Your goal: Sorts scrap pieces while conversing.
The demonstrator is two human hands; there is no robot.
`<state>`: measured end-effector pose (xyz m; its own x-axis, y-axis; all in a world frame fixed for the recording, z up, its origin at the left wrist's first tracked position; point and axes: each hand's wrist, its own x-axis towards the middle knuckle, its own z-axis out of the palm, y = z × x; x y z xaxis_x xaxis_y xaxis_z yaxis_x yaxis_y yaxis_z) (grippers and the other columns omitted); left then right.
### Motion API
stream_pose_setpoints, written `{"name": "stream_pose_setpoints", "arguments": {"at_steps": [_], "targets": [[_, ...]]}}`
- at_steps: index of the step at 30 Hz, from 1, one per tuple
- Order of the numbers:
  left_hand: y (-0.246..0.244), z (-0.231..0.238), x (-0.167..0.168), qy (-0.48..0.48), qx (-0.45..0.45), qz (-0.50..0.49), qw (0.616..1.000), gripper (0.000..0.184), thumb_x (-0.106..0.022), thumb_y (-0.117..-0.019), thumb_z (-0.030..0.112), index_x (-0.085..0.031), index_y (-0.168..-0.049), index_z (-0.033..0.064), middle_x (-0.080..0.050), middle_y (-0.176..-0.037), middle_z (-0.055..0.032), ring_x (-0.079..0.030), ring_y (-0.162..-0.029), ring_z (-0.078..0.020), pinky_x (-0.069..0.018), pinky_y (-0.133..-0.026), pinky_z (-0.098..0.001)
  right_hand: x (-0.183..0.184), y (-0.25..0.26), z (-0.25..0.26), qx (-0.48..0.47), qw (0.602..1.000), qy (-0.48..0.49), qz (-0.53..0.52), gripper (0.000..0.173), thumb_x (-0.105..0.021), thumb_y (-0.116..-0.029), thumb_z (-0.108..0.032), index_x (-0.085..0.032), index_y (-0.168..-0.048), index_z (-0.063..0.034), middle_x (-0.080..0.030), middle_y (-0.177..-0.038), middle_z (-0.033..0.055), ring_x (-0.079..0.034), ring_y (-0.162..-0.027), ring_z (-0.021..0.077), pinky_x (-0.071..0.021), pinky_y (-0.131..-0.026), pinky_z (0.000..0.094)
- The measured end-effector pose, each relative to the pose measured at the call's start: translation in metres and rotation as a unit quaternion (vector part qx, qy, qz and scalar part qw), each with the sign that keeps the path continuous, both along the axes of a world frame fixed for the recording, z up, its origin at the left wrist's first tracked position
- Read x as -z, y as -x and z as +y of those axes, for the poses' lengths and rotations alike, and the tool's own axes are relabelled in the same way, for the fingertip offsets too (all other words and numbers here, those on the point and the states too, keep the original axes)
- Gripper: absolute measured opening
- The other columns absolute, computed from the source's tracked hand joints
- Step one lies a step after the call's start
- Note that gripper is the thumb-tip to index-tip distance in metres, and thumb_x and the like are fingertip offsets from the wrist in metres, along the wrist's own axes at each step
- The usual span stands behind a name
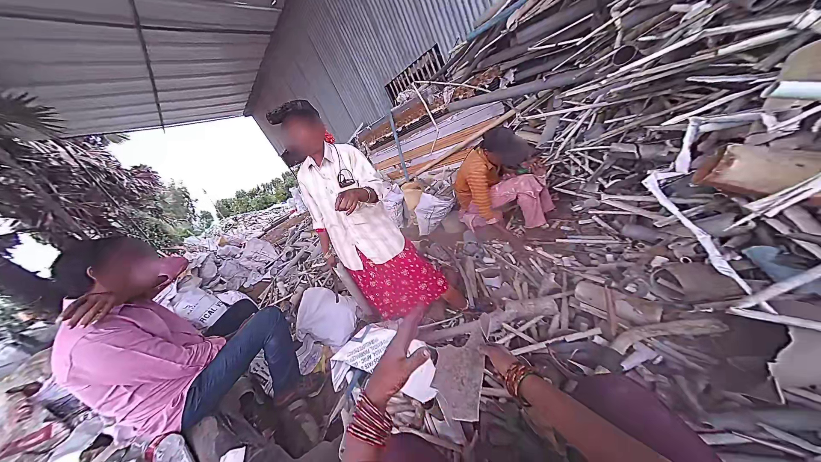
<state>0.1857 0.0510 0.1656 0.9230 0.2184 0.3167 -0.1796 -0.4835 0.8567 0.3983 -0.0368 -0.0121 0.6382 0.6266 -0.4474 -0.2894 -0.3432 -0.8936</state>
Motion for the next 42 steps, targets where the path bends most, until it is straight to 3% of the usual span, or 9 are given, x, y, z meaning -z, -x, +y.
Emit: {"name": "stream_pose_setpoints", "arguments": {"at_steps": [7,10,13,19,24,29,32,37,42], "targets": [[-0.033,0.016,-0.043,-0.080,-0.142,-0.105,0.981,0.082,-0.055,-0.0977,0.041,-0.027,-0.155,-0.0103,-0.022,-0.166,-0.0235,-0.021,-0.155,-0.0248,-0.0195,-0.125,-0.0365,-0.008,-0.004,-0.001,0.021,1.000,-0.005,-0.006,0.041,-0.048,-0.1106,-0.022,-0.049,-0.142,0.0045,-0.056,-0.122,0.0271,-0.054,-0.098,0.0306,-0.0442,-0.086,0.0479],[-0.048,0.021,-0.014,-0.326,-0.402,-0.128,0.846,0.080,-0.065,-0.0880,0.040,-0.045,-0.148,-0.0092,-0.026,-0.161,-0.0343,-0.017,-0.149,-0.0591,-0.0110,-0.116,-0.0736,-0.016,-0.006,-0.005,0.031,0.999,-0.006,-0.014,0.043,-0.048,-0.1111,-0.023,-0.049,-0.144,0.0043,-0.056,-0.130,0.0302,-0.056,-0.107,0.0349,-0.0446,-0.091,0.0511],[-0.050,0.034,0.024,-0.373,-0.509,-0.120,0.766,0.075,-0.067,-0.0837,0.034,-0.051,-0.145,-0.0057,-0.031,-0.158,-0.0350,-0.024,-0.143,-0.0651,-0.0162,-0.108,-0.0809,-0.016,-0.008,-0.004,0.037,0.998,-0.022,-0.035,0.044,-0.047,-0.1113,-0.021,-0.046,-0.148,0.0035,-0.055,-0.136,0.0313,-0.058,-0.115,0.0385,-0.0450,-0.096,0.0540],[-0.033,0.034,0.123,0.013,-0.521,0.045,0.852,0.056,-0.062,-0.1002,0.020,-0.045,-0.145,-0.0091,-0.031,-0.159,-0.0330,-0.033,-0.146,-0.0492,-0.0284,-0.116,-0.0623,-0.017,-0.001,-0.007,0.048,0.996,-0.071,-0.035,0.050,-0.047,-0.1107,-0.016,-0.035,-0.156,0.0021,-0.047,-0.150,0.0275,-0.054,-0.123,0.0339,-0.0444,-0.100,0.0474],[-0.034,-0.009,0.196,0.460,-0.405,0.096,0.784,0.064,-0.019,-0.1124,0.045,-0.030,-0.156,-0.0007,-0.037,-0.158,-0.0258,-0.042,-0.142,-0.0388,-0.0371,-0.111,-0.0554,-0.018,0.001,-0.006,0.018,0.995,-0.068,-0.065,0.051,-0.046,-0.1105,-0.014,-0.032,-0.157,0.0024,-0.046,-0.152,0.0264,-0.053,-0.129,0.0309,-0.0439,-0.103,0.0430],[-0.039,-0.021,0.210,0.478,-0.291,0.108,0.822,0.076,0.007,-0.1074,0.048,-0.018,-0.159,-0.0025,-0.022,-0.165,-0.0220,-0.029,-0.150,-0.0312,-0.0341,-0.116,-0.0538,-0.012,0.000,-0.005,0.007,0.997,-0.005,-0.076,0.048,-0.047,-0.1112,-0.020,-0.038,-0.154,0.0000,-0.058,-0.124,0.0230,-0.053,-0.086,0.0211,-0.0460,-0.078,0.0361],[-0.038,-0.016,0.201,0.531,-0.289,0.027,0.796,0.078,-0.001,-0.1072,0.055,-0.024,-0.157,-0.0002,-0.033,-0.159,-0.0222,-0.040,-0.142,-0.0285,-0.0397,-0.111,-0.0514,-0.014,0.001,-0.003,-0.018,0.996,0.020,-0.083,0.047,-0.046,-0.1119,-0.024,-0.040,-0.153,-0.0031,-0.059,-0.109,0.0181,-0.049,-0.076,0.0174,-0.0445,-0.070,0.0328],[-0.038,-0.008,0.208,0.457,-0.356,0.035,0.815,0.036,-0.049,-0.1056,0.005,-0.043,-0.139,-0.0074,-0.058,-0.125,-0.0213,-0.062,-0.104,-0.0176,-0.0539,-0.090,-0.0331,-0.006,0.005,0.002,-0.058,0.993,0.030,-0.100,0.045,-0.049,-0.1105,-0.026,-0.044,-0.148,-0.0018,-0.057,-0.101,0.0136,-0.046,-0.074,0.0141,-0.0415,-0.067,0.0303],[-0.035,0.004,0.206,0.440,-0.360,-0.017,0.823,0.035,-0.048,-0.1060,0.003,-0.042,-0.138,-0.0091,-0.057,-0.125,-0.0195,-0.061,-0.105,-0.0125,-0.0523,-0.092,-0.0273,-0.005,0.001,0.005,-0.074,0.988,0.040,-0.126,0.041,-0.043,-0.1124,-0.030,-0.055,-0.136,0.0008,-0.050,-0.082,0.0050,-0.042,-0.063,0.0100,-0.0391,-0.059,0.0264]]}}
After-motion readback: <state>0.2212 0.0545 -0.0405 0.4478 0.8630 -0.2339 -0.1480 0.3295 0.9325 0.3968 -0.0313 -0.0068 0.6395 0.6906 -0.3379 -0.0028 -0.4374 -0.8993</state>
